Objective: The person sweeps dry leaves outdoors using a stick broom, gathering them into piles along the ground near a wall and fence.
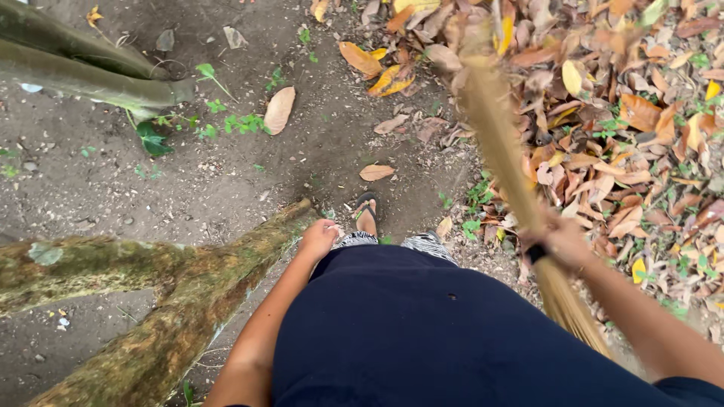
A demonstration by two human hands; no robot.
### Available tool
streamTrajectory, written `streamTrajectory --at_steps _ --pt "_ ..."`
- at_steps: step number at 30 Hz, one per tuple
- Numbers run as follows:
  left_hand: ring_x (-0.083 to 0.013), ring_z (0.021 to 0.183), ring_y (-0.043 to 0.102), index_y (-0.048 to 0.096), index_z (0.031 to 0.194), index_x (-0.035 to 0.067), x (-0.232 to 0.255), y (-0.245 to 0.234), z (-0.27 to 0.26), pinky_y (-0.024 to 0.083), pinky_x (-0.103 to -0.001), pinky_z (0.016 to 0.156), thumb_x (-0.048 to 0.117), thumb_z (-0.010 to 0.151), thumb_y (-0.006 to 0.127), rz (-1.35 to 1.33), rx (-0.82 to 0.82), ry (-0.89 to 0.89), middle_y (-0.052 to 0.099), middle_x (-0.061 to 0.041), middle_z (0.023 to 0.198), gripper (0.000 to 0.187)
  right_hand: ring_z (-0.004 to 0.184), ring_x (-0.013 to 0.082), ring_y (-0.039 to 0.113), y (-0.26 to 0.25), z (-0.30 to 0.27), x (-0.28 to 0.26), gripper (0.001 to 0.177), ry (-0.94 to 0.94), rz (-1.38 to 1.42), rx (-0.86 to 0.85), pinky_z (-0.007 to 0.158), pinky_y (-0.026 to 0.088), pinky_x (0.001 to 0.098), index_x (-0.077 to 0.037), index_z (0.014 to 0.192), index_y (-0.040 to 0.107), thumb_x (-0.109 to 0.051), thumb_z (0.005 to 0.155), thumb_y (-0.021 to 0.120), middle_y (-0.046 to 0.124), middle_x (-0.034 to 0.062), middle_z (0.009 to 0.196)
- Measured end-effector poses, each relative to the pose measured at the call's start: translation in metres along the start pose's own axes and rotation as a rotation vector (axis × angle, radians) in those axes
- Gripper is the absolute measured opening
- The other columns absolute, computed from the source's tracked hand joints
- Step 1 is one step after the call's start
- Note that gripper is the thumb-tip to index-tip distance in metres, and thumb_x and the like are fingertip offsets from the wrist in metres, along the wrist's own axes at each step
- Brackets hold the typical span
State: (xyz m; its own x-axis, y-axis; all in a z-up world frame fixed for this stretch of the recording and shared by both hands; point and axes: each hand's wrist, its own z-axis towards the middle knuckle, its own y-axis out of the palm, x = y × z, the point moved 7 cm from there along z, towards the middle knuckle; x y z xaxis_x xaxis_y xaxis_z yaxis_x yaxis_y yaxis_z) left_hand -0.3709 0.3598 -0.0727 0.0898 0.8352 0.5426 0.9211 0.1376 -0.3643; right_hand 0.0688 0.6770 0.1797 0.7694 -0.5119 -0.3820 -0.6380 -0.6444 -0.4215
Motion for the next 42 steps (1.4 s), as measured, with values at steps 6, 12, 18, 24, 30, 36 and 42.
streamTrajectory --at_steps 6,12,18,24,30,36,42 --pt "-0.0190 0.082 0.075 0.065 0.125 0.008 -0.002 0.017 0.011 0.058 -0.035 0.077 0.022 0.095 0.061 -0.015 -0.060 0.017 0.078 -0.011 0.102 0.033 0.109 0.0137 0.064 0.171 0.027 0.043 0.067 -0.223 -0.113 -0.486 0.093 0.046 0.0299 -0.018 0.142 0.060 -0.032 0.080 0.082 0.071 0.0059 0.124" --pt "-0.0193 0.084 0.074 0.064 0.125 0.009 -0.002 0.002 0.013 0.057 -0.035 0.078 0.022 0.093 0.062 -0.009 -0.015 0.064 0.077 -0.011 0.104 0.035 0.068 0.0265 0.071 0.067 0.148 0.104 0.044 0.139 -0.117 -0.143 0.060 0.058 0.0393 0.001 0.114 0.075 -0.016 0.075 0.086 0.077 0.0228 0.098" --pt "-0.0218 0.088 0.072 0.065 0.123 0.008 -0.005 0.004 0.010 0.055 -0.036 0.079 0.025 0.093 0.066 0.088 -0.006 0.089 0.076 -0.013 0.102 0.034 0.075 0.0257 0.073 -0.022 0.084 0.030 0.064 -0.130 -0.459 0.193 0.074 0.058 0.0380 -0.003 0.135 0.066 -0.027 0.079 0.084 0.076 0.0216 0.097" --pt "-0.0210 0.087 0.076 0.065 0.123 0.011 -0.006 0.014 0.013 0.058 -0.035 0.079 0.027 0.093 0.064 0.022 -0.068 0.017 0.078 -0.010 0.100 0.035 0.066 0.0209 0.070 0.096 0.021 -0.005 0.063 -0.023 0.118 -0.220 0.066 0.057 0.0372 -0.014 0.140 0.063 -0.024 0.079 0.079 0.075 0.0165 0.092" --pt "-0.0253 0.097 0.074 0.069 0.119 0.011 0.007 -0.013 0.026 0.056 -0.038 0.085 0.031 0.091 0.068 0.095 0.035 0.152 0.076 -0.012 0.105 0.035 0.079 0.0153 0.070 0.170 0.151 0.021 0.045 -0.141 -0.009 -0.246 0.073 0.057 0.0291 -0.005 0.129 0.070 -0.018 0.087 0.079 0.076 0.0010 0.101" --pt "-0.0242 0.094 0.074 0.068 0.122 0.013 -0.008 -0.034 0.028 0.056 -0.038 0.086 0.033 0.092 0.066 0.108 0.066 0.064 0.078 -0.011 0.103 0.036 0.078 0.0216 0.069 -0.010 0.151 0.020 0.049 -0.129 -0.406 0.214 0.074 0.055 0.0386 -0.008 0.121 0.074 -0.020 0.075 0.085 0.075 0.0145 0.095" --pt "-0.0190 0.084 0.075 0.065 0.124 0.010 0.014 -0.039 0.033 0.057 -0.036 0.081 0.031 0.095 0.065 -0.053 0.043 0.048 0.078 -0.009 0.099 0.036 0.080 0.0263 0.075 -0.009 0.042 -0.058 0.063 -0.225 -0.312 0.134 0.077 0.058 0.0376 -0.012 0.141 0.064 -0.020 0.079 0.076 0.077 0.0190 0.098"
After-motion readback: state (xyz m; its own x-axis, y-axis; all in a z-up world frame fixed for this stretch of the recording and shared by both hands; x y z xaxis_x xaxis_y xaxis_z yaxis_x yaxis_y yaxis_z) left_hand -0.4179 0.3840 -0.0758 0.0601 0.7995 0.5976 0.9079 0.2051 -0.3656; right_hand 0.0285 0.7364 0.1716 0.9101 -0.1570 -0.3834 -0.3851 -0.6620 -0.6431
